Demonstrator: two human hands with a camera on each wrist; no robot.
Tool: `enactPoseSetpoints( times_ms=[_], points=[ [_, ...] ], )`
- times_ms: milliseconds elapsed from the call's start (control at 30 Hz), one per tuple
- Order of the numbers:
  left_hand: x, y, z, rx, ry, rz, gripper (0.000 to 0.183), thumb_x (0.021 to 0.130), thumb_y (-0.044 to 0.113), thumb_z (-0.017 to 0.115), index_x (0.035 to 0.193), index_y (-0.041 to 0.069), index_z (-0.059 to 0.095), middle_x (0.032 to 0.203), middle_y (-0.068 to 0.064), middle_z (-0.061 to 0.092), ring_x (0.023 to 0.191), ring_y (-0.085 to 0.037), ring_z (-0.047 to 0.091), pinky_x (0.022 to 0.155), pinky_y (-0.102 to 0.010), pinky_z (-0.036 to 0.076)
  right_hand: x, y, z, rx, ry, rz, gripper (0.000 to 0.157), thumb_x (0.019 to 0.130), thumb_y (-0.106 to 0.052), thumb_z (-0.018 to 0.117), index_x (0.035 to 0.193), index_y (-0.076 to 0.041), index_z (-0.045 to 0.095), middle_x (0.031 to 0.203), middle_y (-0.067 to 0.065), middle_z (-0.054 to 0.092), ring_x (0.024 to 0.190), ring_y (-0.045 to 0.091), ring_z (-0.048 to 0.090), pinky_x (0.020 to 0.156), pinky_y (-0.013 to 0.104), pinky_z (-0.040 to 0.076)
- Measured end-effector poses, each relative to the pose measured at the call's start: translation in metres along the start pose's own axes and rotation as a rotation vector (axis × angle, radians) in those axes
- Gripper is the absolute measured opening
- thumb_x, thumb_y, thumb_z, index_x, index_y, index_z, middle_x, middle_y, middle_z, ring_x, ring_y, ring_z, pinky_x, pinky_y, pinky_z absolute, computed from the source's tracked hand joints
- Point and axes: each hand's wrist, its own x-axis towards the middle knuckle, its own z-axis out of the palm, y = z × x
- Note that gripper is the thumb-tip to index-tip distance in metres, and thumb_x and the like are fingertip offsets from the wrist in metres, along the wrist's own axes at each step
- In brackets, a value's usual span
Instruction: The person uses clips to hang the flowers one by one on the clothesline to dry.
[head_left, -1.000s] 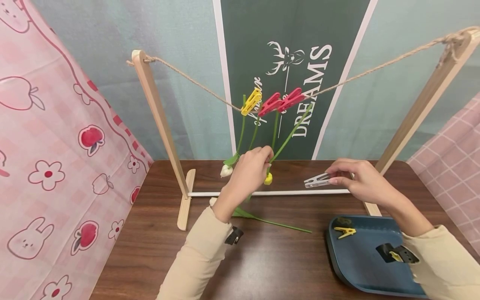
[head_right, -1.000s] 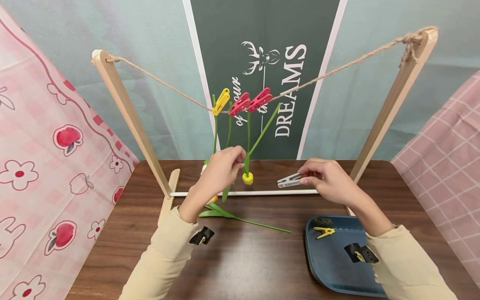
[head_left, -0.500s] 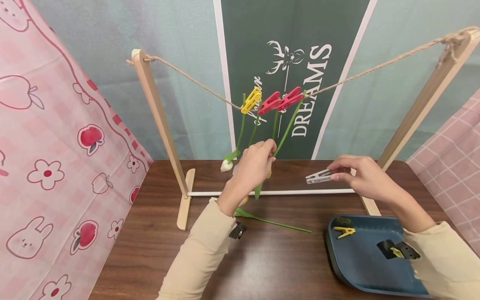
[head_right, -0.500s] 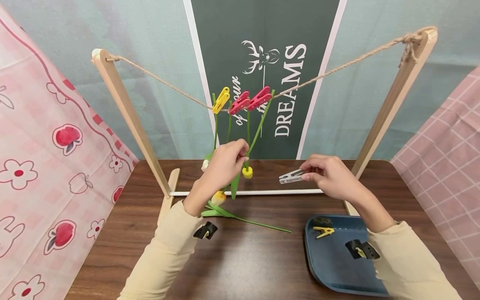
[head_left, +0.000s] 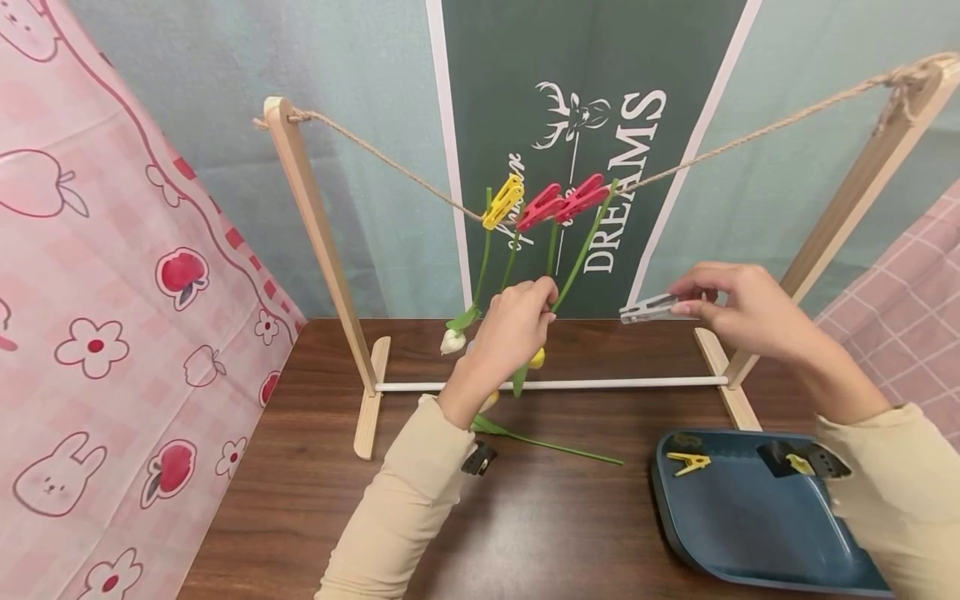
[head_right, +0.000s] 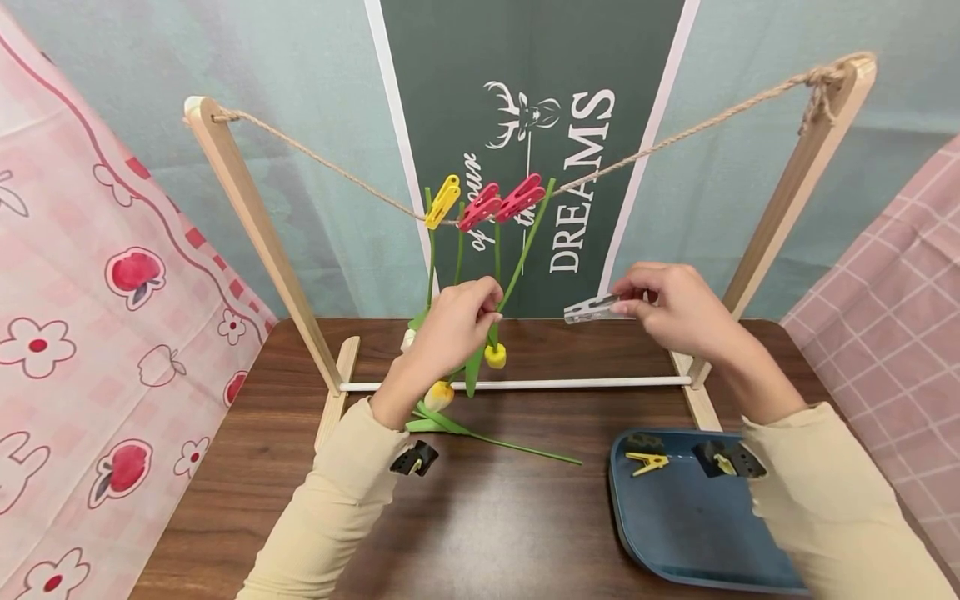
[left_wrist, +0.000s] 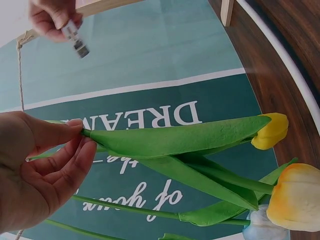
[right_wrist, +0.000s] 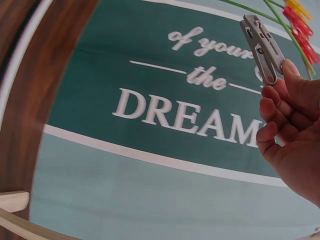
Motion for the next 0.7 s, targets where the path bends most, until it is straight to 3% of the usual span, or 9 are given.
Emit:
enactPoseSetpoints(
  times_ms=[367,700],
  points=[
    [0.002,-0.001,0.000,0.000,0.006,0.010,0.009,0.088,0.003,0.061,0.097,0.001,0.059,0.079,-0.006,0.059,0.073,-0.018,0.058,0.067,-0.031,0.047,0.045,-0.011,-0.036,-0.108,0.061,0.007,0.013,0.073,0.007,0.072,0.079,-0.004,0.069,0.065,-0.007,0.054,0.063,0.001,0.038,0.054,0.019,0.028],
    [0.002,-0.001,0.001,0.003,0.009,0.010,0.009,0.087,0.003,0.062,0.096,0.002,0.059,0.079,-0.006,0.059,0.074,-0.018,0.059,0.068,-0.031,0.048,0.069,-0.019,-0.056,-0.134,0.106,0.038,0.006,0.077,0.004,0.071,0.082,0.001,0.069,0.064,-0.024,0.047,0.061,-0.002,0.037,0.056,0.018,0.028]
  ],
)
